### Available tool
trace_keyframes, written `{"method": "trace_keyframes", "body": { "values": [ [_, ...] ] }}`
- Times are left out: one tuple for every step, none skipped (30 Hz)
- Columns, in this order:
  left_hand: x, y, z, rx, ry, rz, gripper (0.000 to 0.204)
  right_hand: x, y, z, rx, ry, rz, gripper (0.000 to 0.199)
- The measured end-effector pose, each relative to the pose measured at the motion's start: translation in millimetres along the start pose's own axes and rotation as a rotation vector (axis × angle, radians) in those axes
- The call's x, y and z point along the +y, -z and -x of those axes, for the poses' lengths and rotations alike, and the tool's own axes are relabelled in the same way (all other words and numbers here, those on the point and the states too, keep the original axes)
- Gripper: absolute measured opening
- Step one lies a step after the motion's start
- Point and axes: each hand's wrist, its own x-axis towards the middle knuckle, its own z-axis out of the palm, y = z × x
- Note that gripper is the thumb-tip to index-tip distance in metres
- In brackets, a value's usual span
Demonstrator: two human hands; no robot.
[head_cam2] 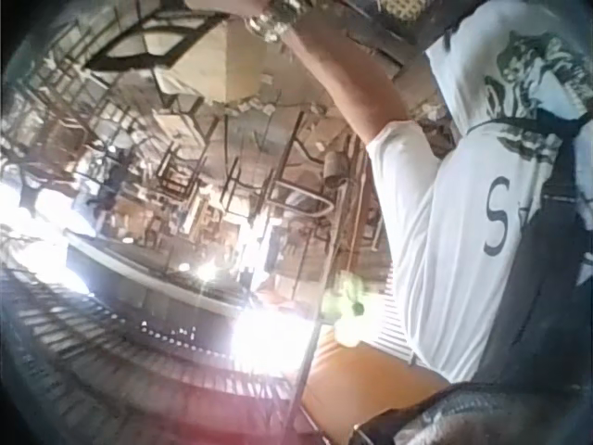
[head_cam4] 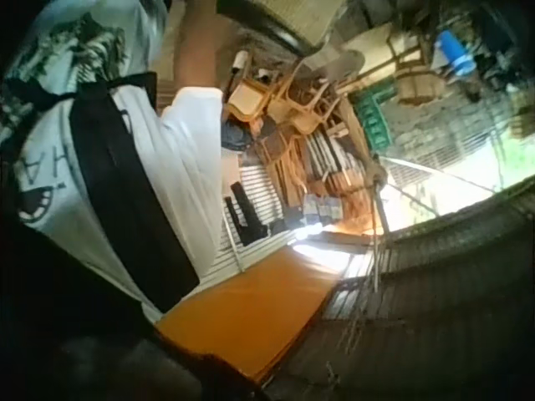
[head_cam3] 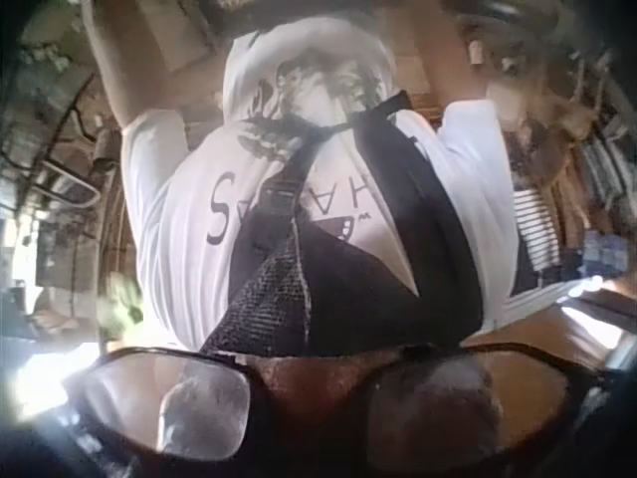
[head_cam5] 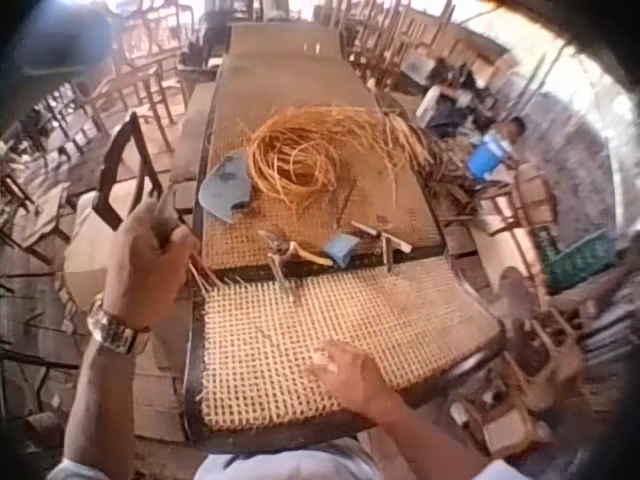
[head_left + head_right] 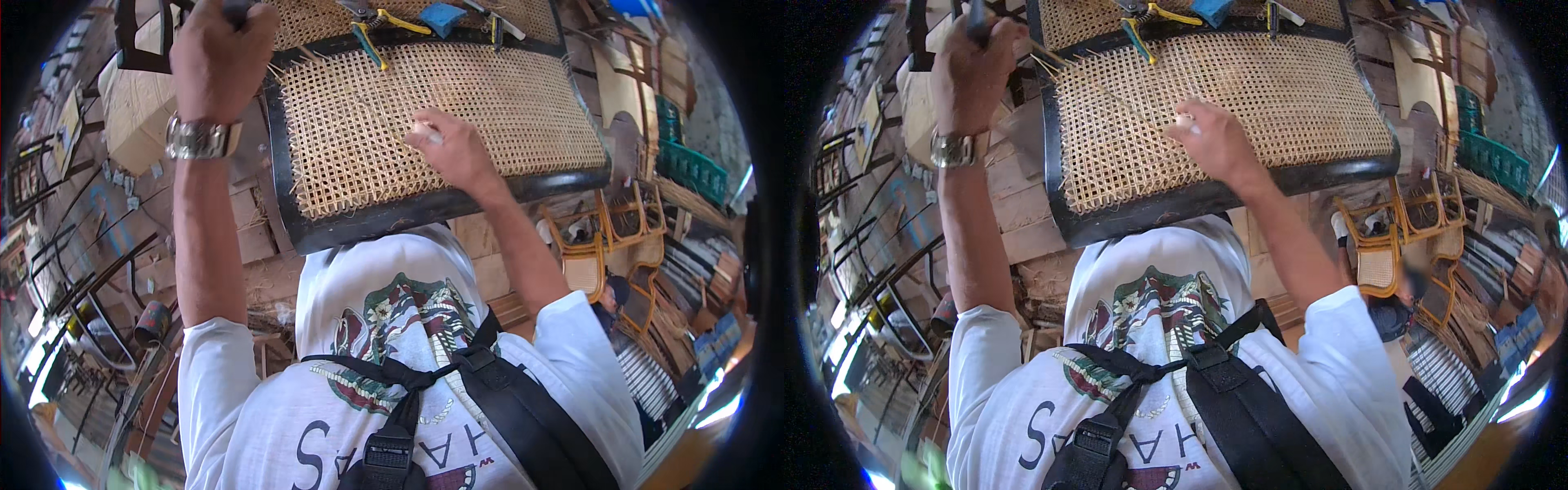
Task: Repairing and weaving the seat of a wooden chair using rattan strips.
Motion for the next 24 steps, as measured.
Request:
{"method": "trace_keyframes", "body": {
  "values": [
    [12,-4,0,0.099,-0.018,-0.075,0.021,-10,-11,7,0.058,0.035,0.004,0.038],
    [24,-3,1,0.116,-0.005,-0.025,0.02,-17,-21,12,0.109,0.034,0.129,0.037],
    [36,-3,3,0.134,0.008,0.026,0.019,-23,-31,14,0.15,0.024,0.253,0.035],
    [47,-4,3,0.153,0.019,0.077,0.02,-27,-38,14,0.174,0.022,0.266,0.035],
    [54,3,5,0.099,-0.008,0.032,0.02,-29,-43,12,0.162,-0.062,0.359,0.034],
    [58,7,9,0.055,-0.002,0.087,0.021,-30,-45,9,0.154,-0.119,0.444,0.032],
    [58,11,12,0.012,0.006,0.142,0.022,-31,-43,6,0.112,-0.13,0.454,0.032],
    [54,12,14,-0.03,0.016,0.196,0.024,-32,-39,2,0.136,-0.13,0.472,0.032],
    [47,11,15,-0.016,-0.036,0.247,0.028,-34,-32,-1,0.144,-0.165,0.359,0.032],
    [37,7,15,-0.001,-0.089,0.297,0.031,-36,-25,-5,0.109,-0.218,0.242,0.033],
    [24,2,17,-0.067,-0.032,0.442,0.032,-40,-14,-8,0.104,-0.257,0.215,0.034],
    [9,-4,19,-0.139,0.075,0.554,0.038,-45,-4,-12,0.134,-0.238,0.224,0.034],
    [-3,-18,25,-0.155,0.178,0.672,0.043,-50,7,-16,0.107,-0.263,0.198,0.035],
    [-12,-33,31,-0.205,0.381,0.733,0.048,-56,17,-20,0.056,-0.306,0.165,0.036],
    [-20,-47,38,-0.369,0.35,0.723,0.052,-62,28,-26,0.065,-0.288,0.208,0.036],
    [-25,-62,49,-0.563,0.423,0.669,0.055,-69,40,-31,0.1,-0.262,0.129,0.03],
    [-26,-80,61,-0.606,0.337,0.803,0.058,-75,52,-38,0.077,-0.232,0.012,0.026],
    [-23,-96,71,-0.662,0.284,0.918,0.062,-83,64,-48,0.145,-0.171,-0.072,0.025],
    [-21,-111,72,-0.743,0.217,0.952,0.058,-91,84,-55,0.134,-0.077,-0.099,0.028],
    [-23,-120,69,-0.845,0.127,1.036,0.056,-102,108,-66,0.065,-0.154,-0.103,0.03],
    [-24,-129,66,-0.954,0.125,1.086,0.054,-115,130,-72,0.087,-0.051,-0.099,0.027],
    [-29,-134,61,-1.096,0.083,1.166,0.051,-130,157,-78,0.145,0.132,-0.087,0.024],
    [-35,-137,57,-1.097,0.1,1.15,0.051,-148,186,-81,0.192,0.405,-0.081,0.021],
    [-44,-137,52,-1.121,0.129,1.138,0.046,-163,200,-91,0.205,0.967,-0.065,0.019]
  ]
}}
